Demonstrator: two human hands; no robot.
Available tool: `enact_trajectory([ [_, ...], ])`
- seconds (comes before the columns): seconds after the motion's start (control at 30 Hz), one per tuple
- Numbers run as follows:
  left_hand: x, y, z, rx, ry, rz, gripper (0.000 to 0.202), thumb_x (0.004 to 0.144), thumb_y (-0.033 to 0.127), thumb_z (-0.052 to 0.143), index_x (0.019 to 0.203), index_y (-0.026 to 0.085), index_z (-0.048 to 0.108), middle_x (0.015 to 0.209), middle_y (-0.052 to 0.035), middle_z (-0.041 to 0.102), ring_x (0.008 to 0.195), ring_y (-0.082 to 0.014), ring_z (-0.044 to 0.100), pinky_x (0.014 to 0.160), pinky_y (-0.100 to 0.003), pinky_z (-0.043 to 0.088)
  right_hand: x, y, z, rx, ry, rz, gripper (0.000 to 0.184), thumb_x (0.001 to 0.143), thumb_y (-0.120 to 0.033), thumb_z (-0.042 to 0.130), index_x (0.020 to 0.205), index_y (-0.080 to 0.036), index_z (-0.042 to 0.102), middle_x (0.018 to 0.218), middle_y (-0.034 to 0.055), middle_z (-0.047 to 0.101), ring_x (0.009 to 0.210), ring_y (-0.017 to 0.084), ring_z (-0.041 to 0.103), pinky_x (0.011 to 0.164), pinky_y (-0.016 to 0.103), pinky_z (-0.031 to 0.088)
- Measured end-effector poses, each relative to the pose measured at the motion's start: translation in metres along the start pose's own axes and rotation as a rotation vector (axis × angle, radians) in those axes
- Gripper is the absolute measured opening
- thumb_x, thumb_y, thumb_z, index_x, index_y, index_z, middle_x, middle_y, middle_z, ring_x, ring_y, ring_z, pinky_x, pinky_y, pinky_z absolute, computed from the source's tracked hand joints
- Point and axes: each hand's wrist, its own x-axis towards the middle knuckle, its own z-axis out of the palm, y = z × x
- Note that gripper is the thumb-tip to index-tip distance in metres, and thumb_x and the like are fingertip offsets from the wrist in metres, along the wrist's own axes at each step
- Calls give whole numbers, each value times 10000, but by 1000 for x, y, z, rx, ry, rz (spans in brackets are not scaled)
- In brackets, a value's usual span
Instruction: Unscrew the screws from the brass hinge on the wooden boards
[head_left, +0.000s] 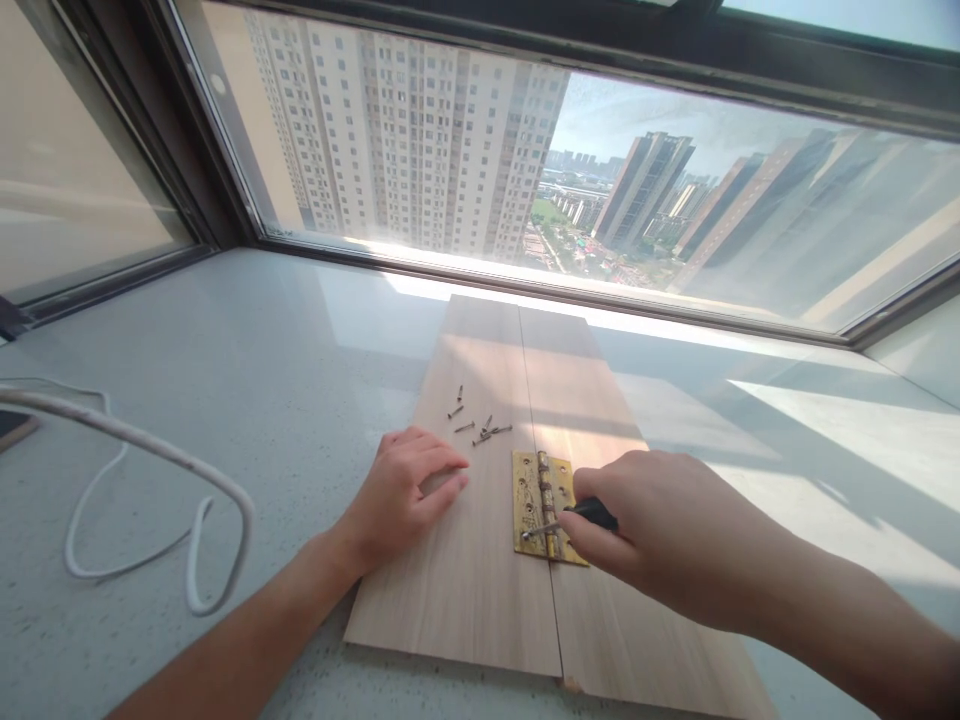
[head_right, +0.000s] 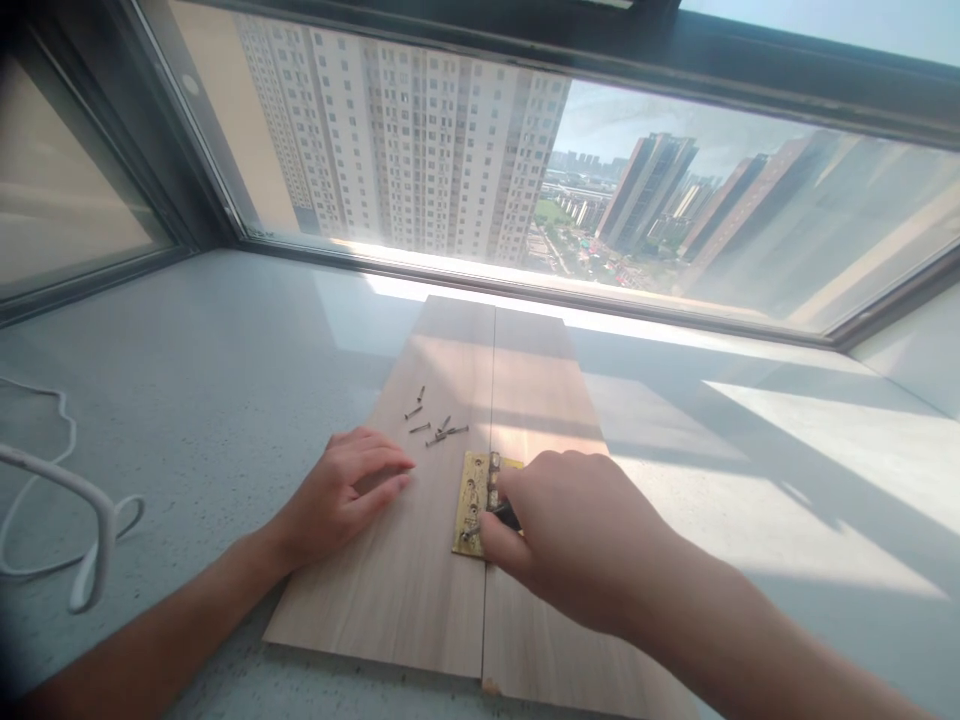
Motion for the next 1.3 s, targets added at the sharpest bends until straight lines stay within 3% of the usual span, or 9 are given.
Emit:
enact_trajectory([
  [0.13,-1,-1,1,40,-8,23,165,863,283,535,915,217,678,939,-46,693,949,-217,580,890,-413,359,4,-4,-2,-46,38,-45,487,900,-491,371,517,-205,466,469,21,456,402,116,313,453,285,143],
  [0.33,0,13,-3,75,-8,147,198,842,347,598,982,223,661,978,-56,687,983,-241,567,898,-435,350,7,-7,-6,-26,-31,-86,349,881,-427,448,618,-203,498,567,28,567,476,148,463,454,267,185],
  [0.43,9,36,1,-120,-55,207,269,833,353,624,1070,227,620,1010,-57,680,1005,-234,576,905,-414,397,4,-9,-7,20,-17,-116,398,916,-487,389,688,-205,553,606,30,606,516,170,520,468,268,204],
  [0.63,24,64,17,-587,-162,104,493,783,246,665,1224,220,447,1022,-73,686,959,-211,649,821,-334,516,-5,-13,3,153,151,24,450,907,-574,365,793,-189,568,700,46,636,573,184,540,496,280,218],
  [0.73,21,60,20,-562,-125,115,539,797,232,654,1286,239,428,963,-49,698,935,-201,655,843,-338,520,-9,-8,18,511,307,34,450,895,-601,363,741,-204,508,685,21,570,594,166,490,525,286,289],
  [0.83,18,53,20,-524,-103,91,549,798,255,666,1294,260,430,923,-22,700,917,-188,650,860,-338,519,-14,5,35,1265,533,99,509,933,-581,134,695,-230,415,663,1,452,618,169,475,582,311,395],
  [0.93,19,49,19,-512,-96,95,519,800,259,667,1271,260,449,917,-15,693,893,-173,643,855,-328,519,-19,17,50,1834,593,215,502,920,-580,58,659,-242,322,630,-29,307,561,165,403,554,315,403],
  [1.07,23,49,18,-481,-118,105,504,804,269,666,1261,254,455,918,-13,689,896,-166,637,835,-310,516,-24,21,60,2119,590,241,466,919,-574,157,641,-239,323,631,-32,264,554,165,345,537,309,368],
  [1.3,27,46,20,-446,-105,148,492,797,252,675,1246,238,474,882,-9,692,849,-159,643,838,-324,486,-24,14,62,2274,608,206,486,909,-590,220,612,-231,358,621,-29,255,551,161,322,520,305,354],
])
